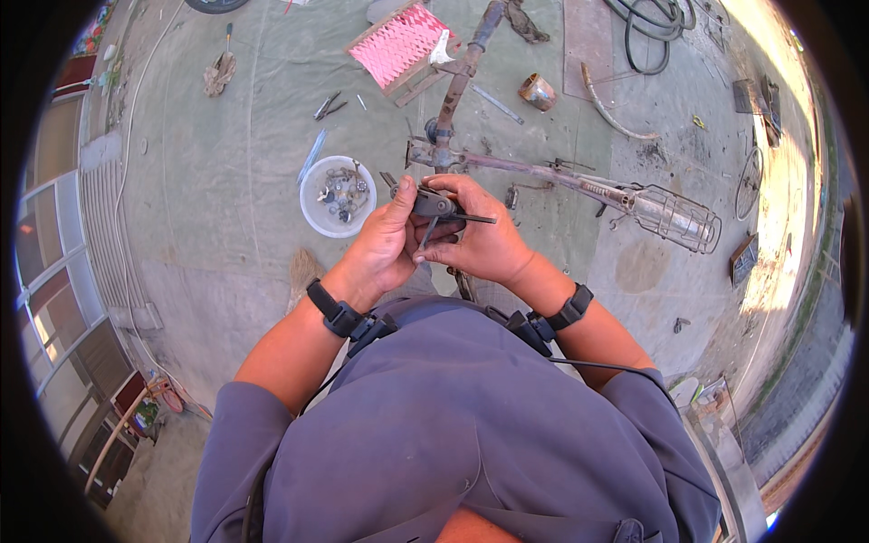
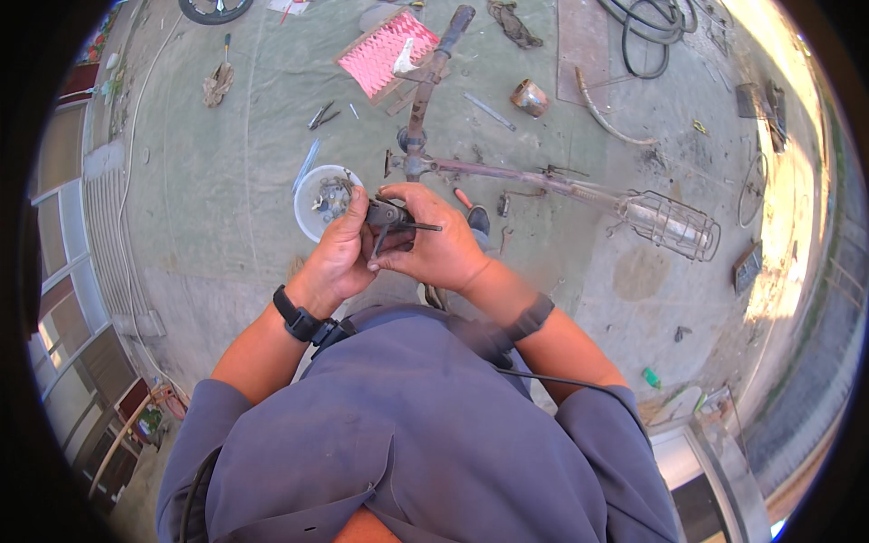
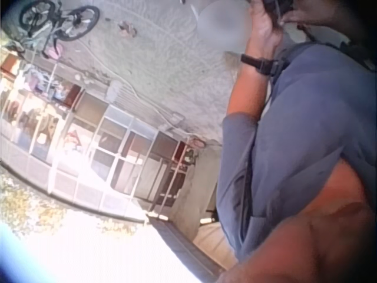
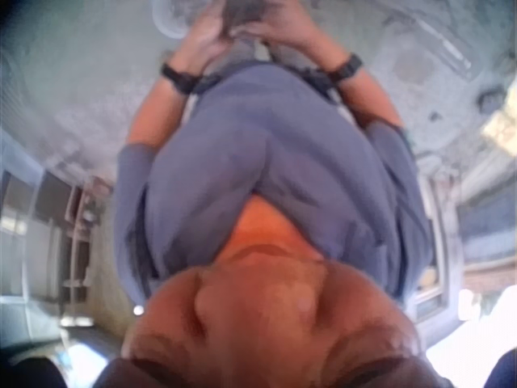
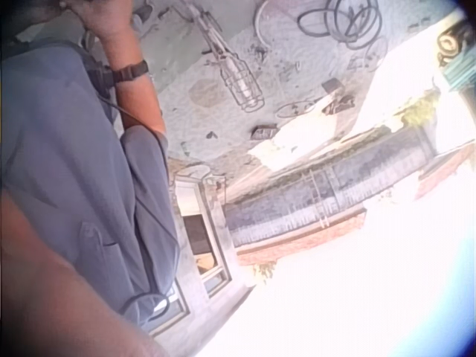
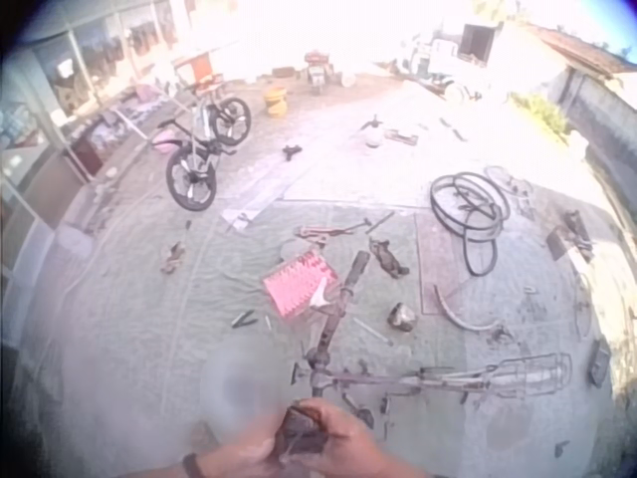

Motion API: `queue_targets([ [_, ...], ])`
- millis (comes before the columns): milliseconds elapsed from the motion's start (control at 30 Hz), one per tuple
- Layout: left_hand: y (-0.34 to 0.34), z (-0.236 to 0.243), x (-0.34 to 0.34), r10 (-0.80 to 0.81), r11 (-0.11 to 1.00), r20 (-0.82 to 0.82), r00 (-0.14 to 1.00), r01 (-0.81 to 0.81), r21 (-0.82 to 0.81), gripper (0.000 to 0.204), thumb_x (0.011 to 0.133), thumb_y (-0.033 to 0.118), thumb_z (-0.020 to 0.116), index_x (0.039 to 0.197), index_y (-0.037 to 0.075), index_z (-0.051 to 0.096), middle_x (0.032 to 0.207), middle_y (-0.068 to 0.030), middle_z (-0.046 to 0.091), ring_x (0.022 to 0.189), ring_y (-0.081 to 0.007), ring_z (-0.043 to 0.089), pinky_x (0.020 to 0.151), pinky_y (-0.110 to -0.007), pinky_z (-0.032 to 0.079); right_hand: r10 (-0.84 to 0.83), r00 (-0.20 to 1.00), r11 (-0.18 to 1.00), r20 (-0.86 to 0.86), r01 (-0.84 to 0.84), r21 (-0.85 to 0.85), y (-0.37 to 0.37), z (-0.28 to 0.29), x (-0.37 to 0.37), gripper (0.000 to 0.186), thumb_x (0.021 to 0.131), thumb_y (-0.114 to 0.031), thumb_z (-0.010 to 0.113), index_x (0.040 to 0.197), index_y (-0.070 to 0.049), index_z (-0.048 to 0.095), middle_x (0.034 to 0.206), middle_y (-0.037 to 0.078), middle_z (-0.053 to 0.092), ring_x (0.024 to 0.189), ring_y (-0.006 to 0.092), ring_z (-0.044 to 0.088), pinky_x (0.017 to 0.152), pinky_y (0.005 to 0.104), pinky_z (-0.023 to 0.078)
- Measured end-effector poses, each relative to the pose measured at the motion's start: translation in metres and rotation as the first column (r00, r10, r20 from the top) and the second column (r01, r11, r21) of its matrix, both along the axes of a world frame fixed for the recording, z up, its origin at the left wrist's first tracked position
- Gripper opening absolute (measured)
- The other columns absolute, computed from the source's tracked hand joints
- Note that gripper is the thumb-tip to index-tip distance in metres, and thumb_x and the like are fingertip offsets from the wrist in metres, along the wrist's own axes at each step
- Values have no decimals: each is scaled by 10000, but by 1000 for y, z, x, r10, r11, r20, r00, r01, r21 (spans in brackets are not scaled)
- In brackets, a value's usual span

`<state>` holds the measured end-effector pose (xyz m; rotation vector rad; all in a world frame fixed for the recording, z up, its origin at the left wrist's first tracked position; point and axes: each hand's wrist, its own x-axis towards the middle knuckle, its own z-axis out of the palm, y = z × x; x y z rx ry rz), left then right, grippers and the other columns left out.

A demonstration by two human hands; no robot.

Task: The person walks toward a disassembled bicycle frame, picks up the handlebar assembly, and uses a small black tool to adjust components on the stem and crankset. The person then wipes the crank arm with a cloth.

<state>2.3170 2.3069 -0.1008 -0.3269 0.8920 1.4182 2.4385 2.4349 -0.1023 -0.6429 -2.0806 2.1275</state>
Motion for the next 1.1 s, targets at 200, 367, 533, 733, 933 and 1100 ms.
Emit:
queue_targets([
  [200,2,1,2,50,999,16,999,-50,-16,592,981,588,490,1166,48,644,1076,-117,714,1021,-244,692,736,-311,574,-44,997,943,-68,64,327,0,-4,6,772,617,-266,936,1250,-47,553,1166,116,638,1022,263,672,865,369,546],
  [367,-2,2,2,10,1000,27,1000,-10,-19,571,993,576,485,1203,66,634,1069,-120,721,1011,-248,703,790,-340,585,-13,999,903,-43,30,428,3,-7,13,772,643,-372,905,1255,-46,563,1134,116,657,1024,274,675,974,441,437],
  [533,-15,-5,-2,-46,999,113,992,43,34,544,1008,571,459,1223,99,625,1045,-106,730,971,-245,722,839,-386,592,19,994,968,-109,9,250,11,-1,20,682,736,-372,857,1260,-57,556,1186,100,672,1046,253,699,1070,511,359],
  [733,-30,-16,-5,-249,968,169,954,253,1,616,984,646,429,1241,119,618,959,-97,738,913,-242,730,815,-397,592,-72,968,997,-239,67,-29,15,12,34,389,883,-94,743,1218,-2,570,1155,104,683,1078,214,675,884,328,545],
  [933,-43,-23,2,-389,914,222,894,405,-27,652,976,678,406,1120,83,628,958,-146,733,888,-275,733,770,-392,597,-110,990,934,-90,72,-350,11,11,51,228,968,-113,657,1155,9,607,1120,72,694,983,124,650,866,322,529],
  [1100,-43,-14,-18,-680,732,-41,732,676,-83,622,957,658,478,1066,61,618,927,-152,725,876,-266,730,761,-352,588,-192,981,919,11,184,-349,13,-3,55,176,1015,-171,587,1070,-9,632,1072,103,719,966,130,663,894,320,526],
])
